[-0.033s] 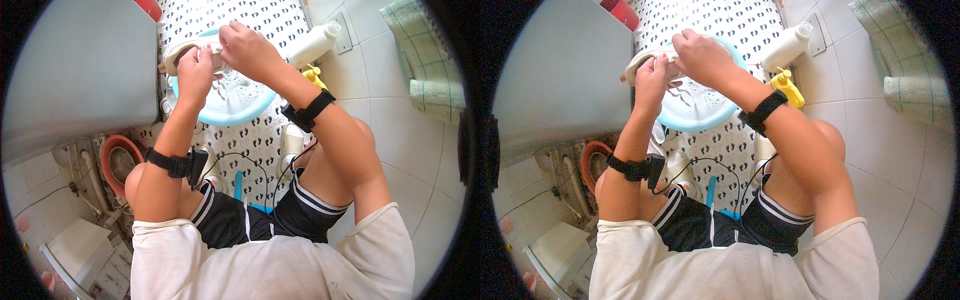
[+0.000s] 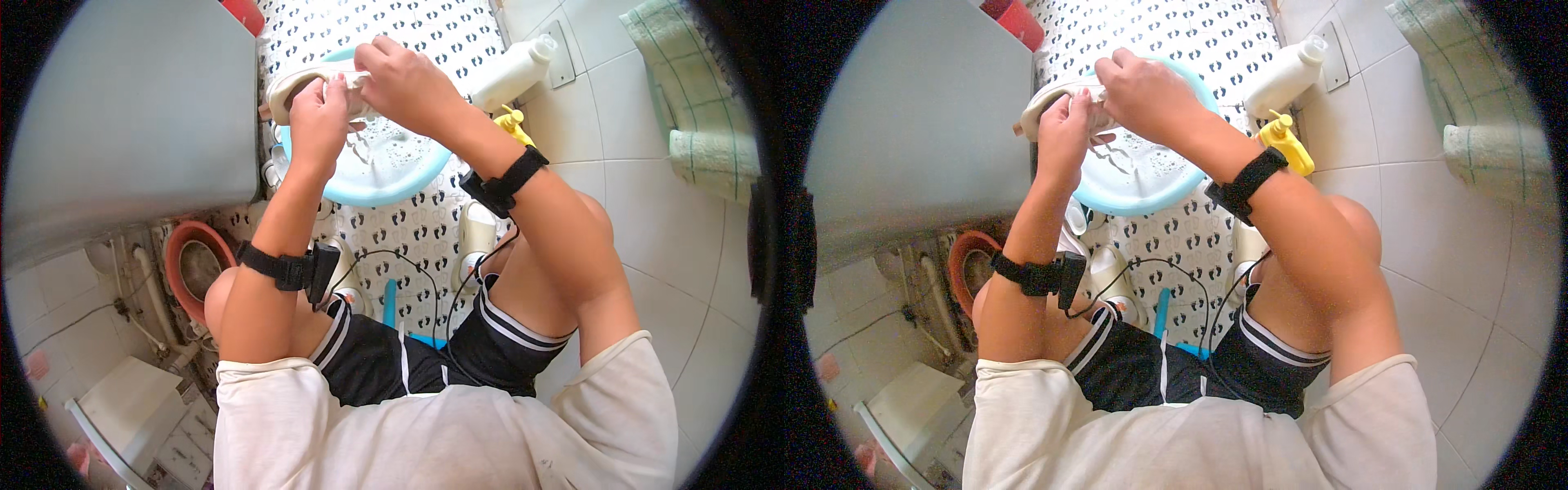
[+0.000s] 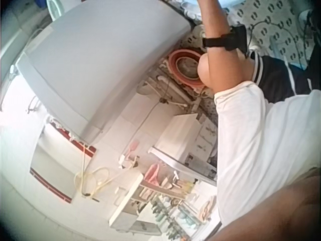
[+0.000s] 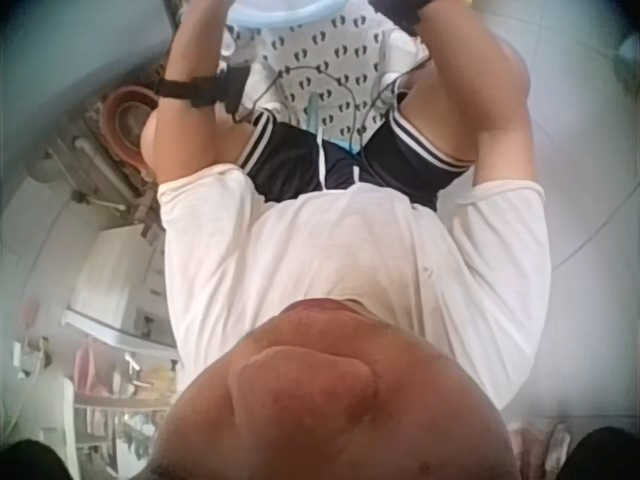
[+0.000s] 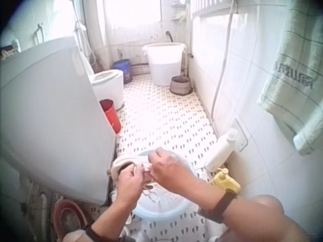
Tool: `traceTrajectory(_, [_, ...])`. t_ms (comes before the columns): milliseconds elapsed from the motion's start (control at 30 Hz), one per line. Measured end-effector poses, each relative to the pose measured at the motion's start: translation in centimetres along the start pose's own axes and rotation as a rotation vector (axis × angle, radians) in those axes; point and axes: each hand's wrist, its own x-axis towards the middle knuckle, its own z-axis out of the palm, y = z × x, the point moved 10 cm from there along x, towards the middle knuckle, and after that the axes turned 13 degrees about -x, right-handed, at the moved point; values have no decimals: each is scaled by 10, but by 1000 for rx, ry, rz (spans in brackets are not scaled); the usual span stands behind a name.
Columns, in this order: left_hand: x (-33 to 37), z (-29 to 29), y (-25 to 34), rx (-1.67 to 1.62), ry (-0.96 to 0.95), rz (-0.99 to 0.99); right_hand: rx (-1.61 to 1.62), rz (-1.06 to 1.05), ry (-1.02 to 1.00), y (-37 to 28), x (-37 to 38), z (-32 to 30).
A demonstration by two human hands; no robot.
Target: The person washes a white shoe by hand in a basin of soapy water, scrubbing the interior and exterior surfaces.
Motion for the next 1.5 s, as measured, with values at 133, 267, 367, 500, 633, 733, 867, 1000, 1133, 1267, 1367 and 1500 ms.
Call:
traceTrajectory(133, [-1,4,-2,-33,-10,-7,-73,-159,7,-13,-4,-2])
traceTrajectory(267, [1,2,2,-40,3,53,-102,-207,54,-21,-5,-8])
traceTrajectory(367, [-3,3,9,-24,23,79,-132,-173,69,-24,-5,-12])
traceTrajectory(500, [-4,7,13,-13,12,67,-114,-36,77,-11,-4,-18])
traceTrajectory(633, [-9,5,18,67,51,93,-79,54,126,-2,-7,-18])
traceTrajectory(733, [-9,5,17,32,52,91,-8,67,142,16,2,-20])
traceTrajectory(867, [-8,4,5,-50,60,41,30,24,-2,13,4,-8])
traceTrajectory(1000, [-7,1,4,-9,55,48,24,-111,-4,-4,-2,-10])
traceTrajectory(1133, [-7,4,7,38,39,79,-69,-186,-30,-11,-6,-9])
traceTrajectory(1267, [-7,9,3,73,23,50,-176,-153,-71,-12,-7,-8])
traceTrajectory(1367, [-3,10,10,164,3,85,-199,-77,-16,-8,-5,-17])
traceTrajectory(1500, [-4,15,19,183,12,128,-165,32,69,19,-1,-26])
